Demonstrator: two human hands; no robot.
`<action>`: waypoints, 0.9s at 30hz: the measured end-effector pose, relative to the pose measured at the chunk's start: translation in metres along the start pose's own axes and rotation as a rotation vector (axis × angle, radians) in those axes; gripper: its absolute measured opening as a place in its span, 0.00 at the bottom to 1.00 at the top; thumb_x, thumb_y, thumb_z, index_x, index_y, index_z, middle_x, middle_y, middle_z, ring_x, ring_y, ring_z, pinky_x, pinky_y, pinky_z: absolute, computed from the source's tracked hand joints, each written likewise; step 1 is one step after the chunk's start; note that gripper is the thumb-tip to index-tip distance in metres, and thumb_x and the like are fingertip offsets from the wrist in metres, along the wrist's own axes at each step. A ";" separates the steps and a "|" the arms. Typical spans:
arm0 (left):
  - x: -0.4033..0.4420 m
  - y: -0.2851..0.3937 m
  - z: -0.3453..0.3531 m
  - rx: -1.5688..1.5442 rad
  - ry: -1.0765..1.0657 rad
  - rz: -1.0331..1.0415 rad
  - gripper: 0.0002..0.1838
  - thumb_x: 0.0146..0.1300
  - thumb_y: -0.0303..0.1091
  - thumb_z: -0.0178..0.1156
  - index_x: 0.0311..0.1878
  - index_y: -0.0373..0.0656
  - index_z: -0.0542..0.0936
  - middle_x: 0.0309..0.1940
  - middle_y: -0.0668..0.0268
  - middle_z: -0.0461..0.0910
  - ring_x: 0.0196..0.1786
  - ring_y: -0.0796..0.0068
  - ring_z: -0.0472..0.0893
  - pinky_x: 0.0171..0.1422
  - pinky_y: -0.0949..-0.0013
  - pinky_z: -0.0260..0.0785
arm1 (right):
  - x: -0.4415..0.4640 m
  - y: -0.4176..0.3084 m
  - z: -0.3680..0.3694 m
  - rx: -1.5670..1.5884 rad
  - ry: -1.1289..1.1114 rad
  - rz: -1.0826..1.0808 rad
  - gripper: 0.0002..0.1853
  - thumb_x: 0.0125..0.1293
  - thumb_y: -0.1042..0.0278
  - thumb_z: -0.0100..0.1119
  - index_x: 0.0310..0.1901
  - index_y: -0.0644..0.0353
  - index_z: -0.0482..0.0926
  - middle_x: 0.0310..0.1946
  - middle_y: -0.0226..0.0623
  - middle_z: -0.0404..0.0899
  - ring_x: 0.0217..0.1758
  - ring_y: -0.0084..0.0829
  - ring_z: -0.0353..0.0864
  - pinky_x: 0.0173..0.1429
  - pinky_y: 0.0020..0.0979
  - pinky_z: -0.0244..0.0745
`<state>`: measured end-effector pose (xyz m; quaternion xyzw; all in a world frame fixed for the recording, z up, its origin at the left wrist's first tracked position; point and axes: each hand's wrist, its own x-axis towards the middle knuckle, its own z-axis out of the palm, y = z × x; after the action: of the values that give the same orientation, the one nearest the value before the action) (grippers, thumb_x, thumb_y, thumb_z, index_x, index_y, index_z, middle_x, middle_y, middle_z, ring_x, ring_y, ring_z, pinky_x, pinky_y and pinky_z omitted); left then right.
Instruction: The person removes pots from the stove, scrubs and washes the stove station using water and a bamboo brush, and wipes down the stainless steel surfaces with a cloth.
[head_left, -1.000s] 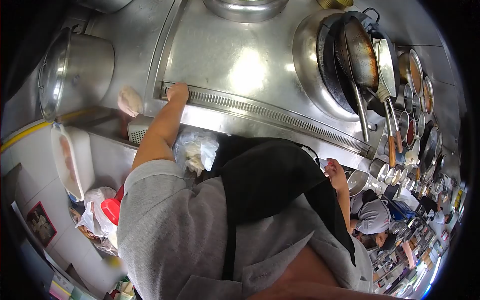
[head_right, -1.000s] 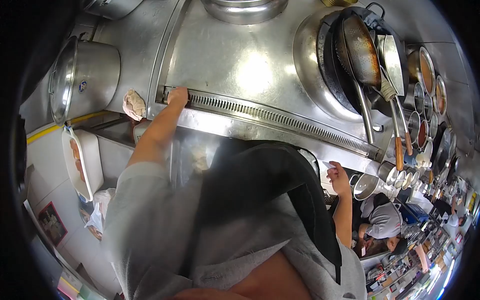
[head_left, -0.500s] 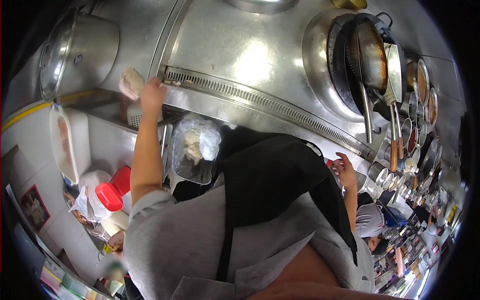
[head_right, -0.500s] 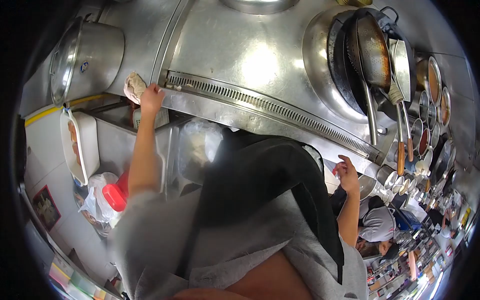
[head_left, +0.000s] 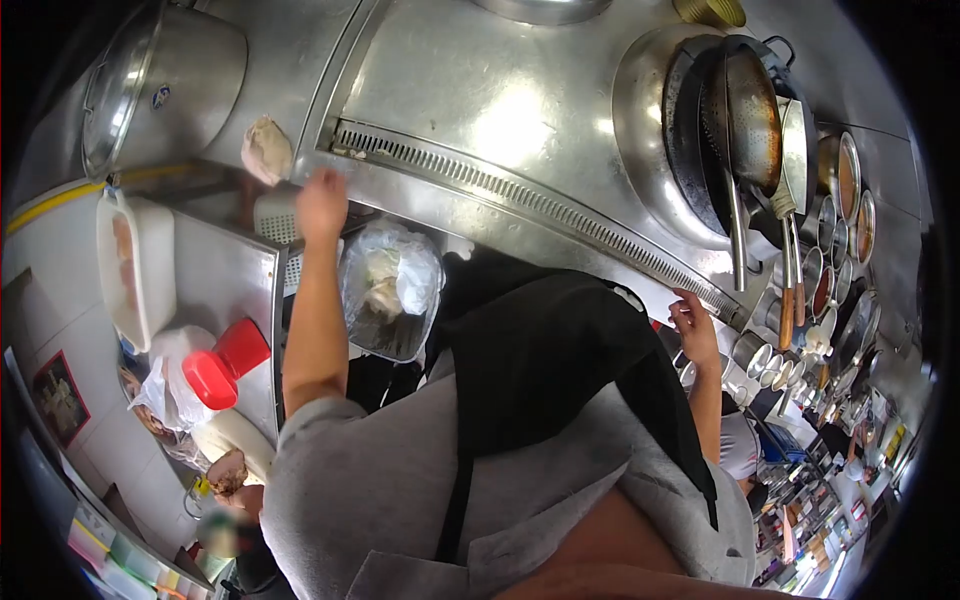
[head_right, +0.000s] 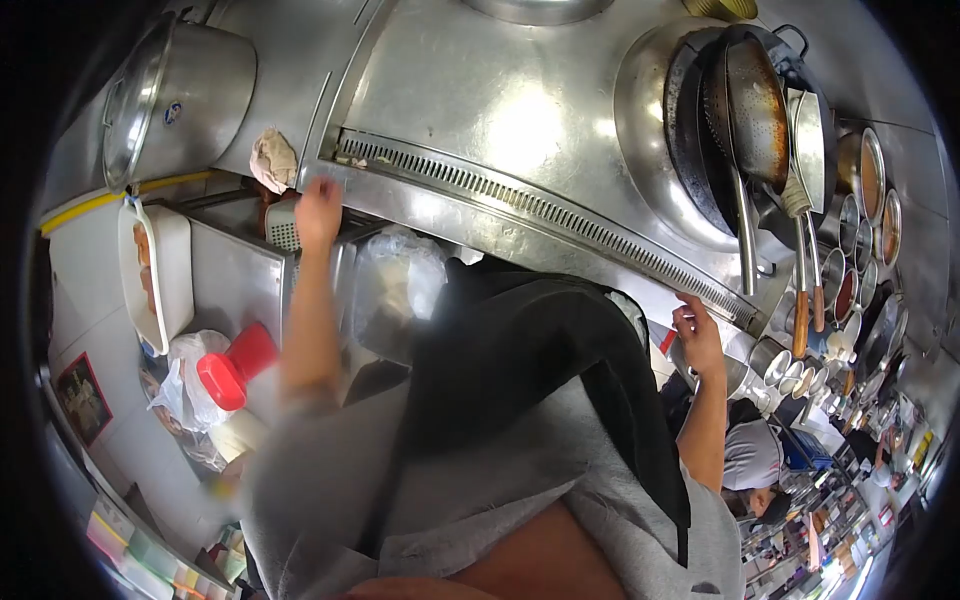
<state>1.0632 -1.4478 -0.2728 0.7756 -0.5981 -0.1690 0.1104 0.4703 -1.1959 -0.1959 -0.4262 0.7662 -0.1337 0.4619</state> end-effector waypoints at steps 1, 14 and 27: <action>0.024 0.024 0.000 0.011 -0.049 0.031 0.14 0.61 0.42 0.57 0.45 0.44 0.78 0.40 0.50 0.82 0.46 0.47 0.80 0.47 0.52 0.73 | 0.000 -0.004 0.001 -0.001 0.002 0.001 0.18 0.67 0.72 0.54 0.58 0.59 0.72 0.34 0.39 0.78 0.36 0.29 0.80 0.43 0.29 0.76; 0.125 0.066 0.116 0.591 -0.556 -0.268 0.23 0.66 0.36 0.53 0.64 0.45 0.73 0.68 0.58 0.67 0.69 0.48 0.67 0.70 0.31 0.50 | -0.043 0.044 0.018 0.105 0.079 0.023 0.18 0.70 0.67 0.53 0.59 0.62 0.71 0.34 0.38 0.79 0.35 0.25 0.80 0.43 0.28 0.74; 0.125 0.061 0.167 0.280 -0.281 -0.604 0.17 0.66 0.34 0.54 0.57 0.42 0.79 0.58 0.47 0.74 0.59 0.54 0.78 0.54 0.63 0.77 | -0.043 0.037 0.022 0.160 0.092 0.002 0.17 0.70 0.68 0.53 0.59 0.60 0.71 0.31 0.36 0.78 0.34 0.24 0.78 0.39 0.26 0.73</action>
<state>0.9715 -1.5786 -0.4195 0.8941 -0.3687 -0.2155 -0.1349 0.4776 -1.1364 -0.2041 -0.3805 0.7740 -0.2136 0.4588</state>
